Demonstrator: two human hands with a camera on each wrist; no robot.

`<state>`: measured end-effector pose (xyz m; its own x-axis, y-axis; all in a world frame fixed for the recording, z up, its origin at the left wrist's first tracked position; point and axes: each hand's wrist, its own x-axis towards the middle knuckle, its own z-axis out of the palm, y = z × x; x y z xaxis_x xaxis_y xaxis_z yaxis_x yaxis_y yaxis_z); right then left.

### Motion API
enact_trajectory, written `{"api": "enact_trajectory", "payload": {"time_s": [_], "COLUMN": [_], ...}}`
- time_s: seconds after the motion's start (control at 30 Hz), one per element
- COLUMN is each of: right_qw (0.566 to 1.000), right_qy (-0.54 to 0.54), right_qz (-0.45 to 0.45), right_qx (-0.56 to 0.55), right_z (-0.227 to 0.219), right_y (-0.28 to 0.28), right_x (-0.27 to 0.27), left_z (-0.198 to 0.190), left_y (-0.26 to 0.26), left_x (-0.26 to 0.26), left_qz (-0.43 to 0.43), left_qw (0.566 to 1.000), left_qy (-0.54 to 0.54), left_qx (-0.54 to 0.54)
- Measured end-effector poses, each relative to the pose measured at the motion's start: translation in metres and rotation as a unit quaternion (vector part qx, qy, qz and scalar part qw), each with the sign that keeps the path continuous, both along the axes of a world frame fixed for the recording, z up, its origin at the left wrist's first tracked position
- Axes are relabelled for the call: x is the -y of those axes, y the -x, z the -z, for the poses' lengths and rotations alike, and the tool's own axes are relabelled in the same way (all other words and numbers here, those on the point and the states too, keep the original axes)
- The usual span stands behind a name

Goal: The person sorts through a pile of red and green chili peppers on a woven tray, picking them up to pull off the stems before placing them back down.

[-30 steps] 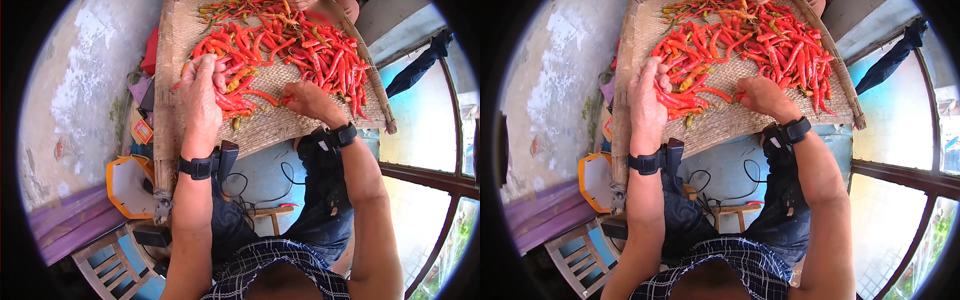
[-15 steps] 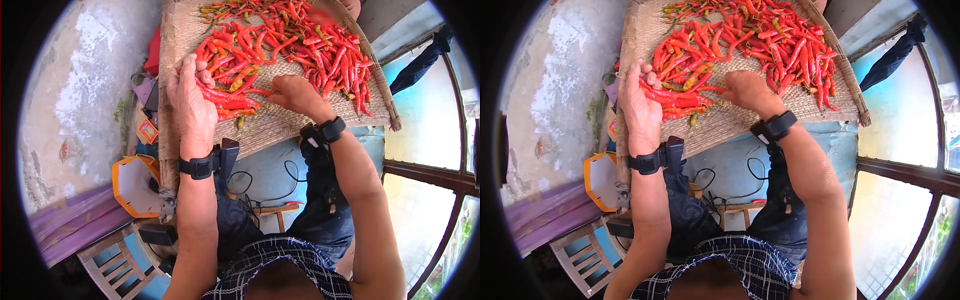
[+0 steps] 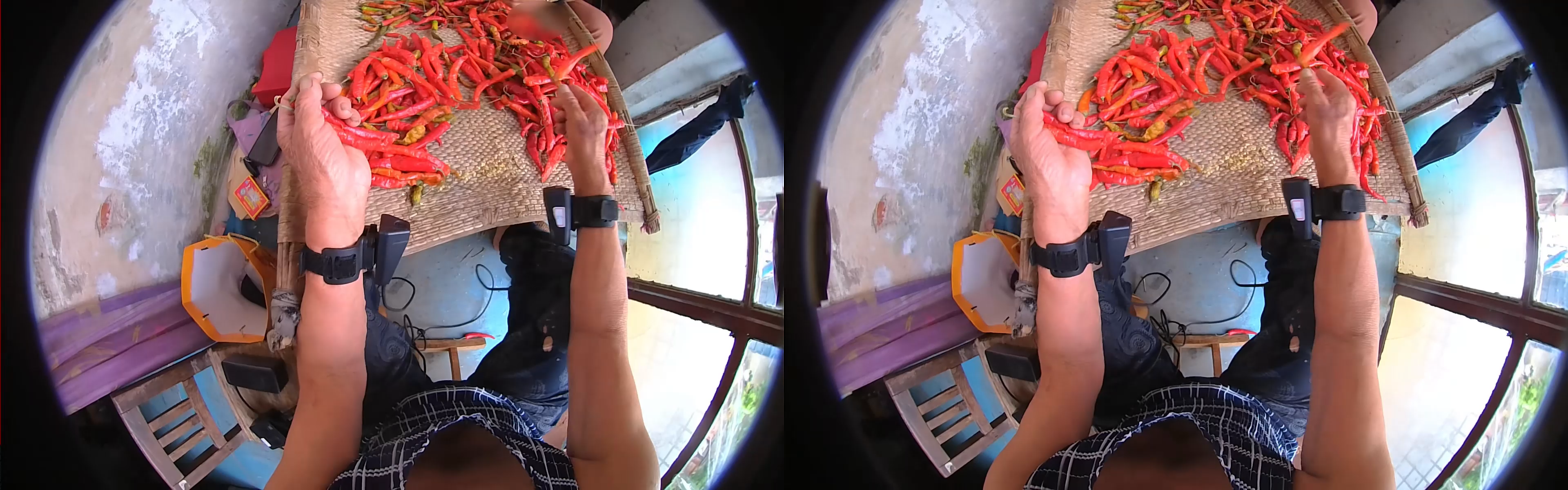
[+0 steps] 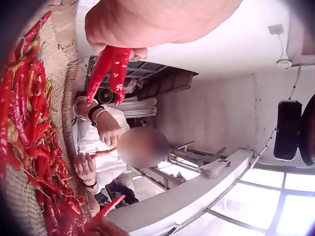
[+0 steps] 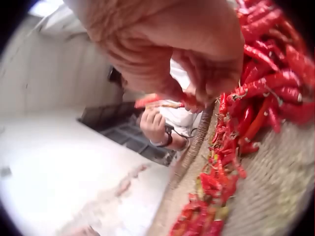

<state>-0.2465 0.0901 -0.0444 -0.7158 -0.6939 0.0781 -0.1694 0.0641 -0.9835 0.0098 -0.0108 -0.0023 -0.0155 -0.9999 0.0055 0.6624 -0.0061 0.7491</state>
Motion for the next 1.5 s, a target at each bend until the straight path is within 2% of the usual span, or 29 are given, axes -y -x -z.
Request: {"api": "enact_trajectory", "payload": {"time_s": [0.03,0.07,0.1,0.13,0.17,0.2,0.23,0.3,0.37,0.43,0.57,0.63,0.67,0.7,0.73,0.77,0.8,0.83,0.93,1.03,1.1,1.17,1.23,1.3,1.37,1.4,1.47,1.5], "right_qw": [0.997,0.992,0.956,0.942,0.915,0.892,0.893,0.844,0.842,0.829,0.825,0.904,0.902,0.919,0.927,0.928,0.936,0.942,0.951,0.951,0.938,0.929,0.939,0.944,0.942,0.944,0.94,0.936], "right_qy": [0.02,-0.043,-0.057,-0.091,-0.039,-0.018,-0.018,-0.072,-0.077,-0.177,-0.258,-0.244,-0.246,-0.228,-0.207,-0.207,-0.176,-0.144,-0.124,-0.1,-0.03,-0.01,-0.024,-0.022,-0.027,-0.021,-0.038,-0.055], "right_qz": [0.063,-0.009,-0.111,-0.213,-0.247,-0.269,-0.268,-0.277,-0.253,-0.288,-0.286,-0.315,-0.316,-0.315,-0.311,-0.309,-0.303,-0.296,-0.274,-0.282,-0.292,-0.301,-0.319,-0.305,-0.311,-0.305,-0.32,-0.335], "right_qx": [-0.027,-0.12,-0.264,-0.241,-0.318,-0.362,-0.361,-0.453,-0.47,-0.445,-0.414,-0.157,-0.159,-0.071,0.019,0.017,0.043,0.068,0.07,0.082,0.186,0.216,0.124,0.124,0.122,0.126,0.107,0.089], "right_z": [-0.002,-0.002,0.009,0.012,0.016,0.018,0.019,0.018,0.019,0.015,0.007,0.008,0.007,-0.001,-0.005,-0.005,-0.002,-0.001,-0.006,-0.005,-0.002,-0.005,-0.005,-0.003,-0.005,-0.005,-0.006,-0.008], "right_y": [-0.012,-0.027,-0.038,-0.063,-0.089,-0.107,-0.122,-0.141,-0.143,-0.137,-0.1,-0.073,-0.066,-0.063,-0.06,-0.058,-0.054,-0.051,-0.052,-0.051,-0.054,-0.056,-0.055,-0.06,-0.062,-0.065,-0.065,-0.067], "right_x": [0.005,0.008,0.014,0.017,0.023,0.024,0.023,0.021,0.022,0.025,0.023,0.018,0.015,0.011,0.009,0.008,0.006,0.005,0.005,0.005,0.007,0.004,0.002,-0.003,-0.005,-0.005,-0.007,-0.008], "left_z": [0.002,0.003,0.002,0.002,0.001,0.001,0.0,-0.001,-0.002,0.0,-0.001,0.005,0.008,0.009,0.01,0.011,0.014,0.015,0.017,0.033,0.037,0.037,0.032,0.031,0.038,0.044,0.055,0.049], "left_y": [0.0,0.0,0.0,0.0,0.0,0.0,0.0,0.0,0.002,0.002,-0.001,-0.001,-0.001,0.0,0.001,0.004,0.009,0.013,0.021,0.031,0.035,0.039,0.041,0.043,0.043,0.045,0.048,0.047], "left_x": [0.001,0.001,0.001,0.0,0.0,0.0,-0.001,-0.002,-0.004,-0.003,-0.003,0.001,0.002,0.002,0.001,-0.001,-0.003,-0.006,-0.018,-0.025,-0.029,-0.033,-0.037,-0.039,-0.035,-0.034,-0.033,-0.035], "left_qz": [0.006,0.013,0.012,0.011,0.01,0.012,0.009,0.009,0.021,0.031,0.039,0.051,0.067,0.066,0.109,0.153,0.156,0.159,0.248,0.297,0.312,0.329,0.379,0.393,0.361,0.361,0.302,0.302], "left_qw": [1.0,1.0,1.0,1.0,1.0,1.0,1.0,1.0,1.0,0.999,0.999,0.998,0.997,0.997,0.994,0.988,0.985,0.985,0.918,0.872,0.86,0.847,0.859,0.861,0.844,0.844,0.863,0.863], "left_qy": [0.005,0.009,0.01,0.003,-0.005,-0.004,-0.009,-0.015,-0.019,-0.016,-0.021,-0.018,-0.015,-0.015,-0.018,-0.021,-0.024,-0.023,0.064,0.143,0.148,0.153,0.135,0.137,0.155,0.156,0.184,0.183], "left_qx": [-0.005,-0.009,-0.006,-0.005,-0.003,0.0,0.0,0.0,0.008,0.002,-0.015,-0.02,-0.022,-0.025,-0.002,0.021,0.066,0.065,0.302,0.362,0.375,0.389,0.316,0.292,0.364,0.364,0.36,0.361]}}
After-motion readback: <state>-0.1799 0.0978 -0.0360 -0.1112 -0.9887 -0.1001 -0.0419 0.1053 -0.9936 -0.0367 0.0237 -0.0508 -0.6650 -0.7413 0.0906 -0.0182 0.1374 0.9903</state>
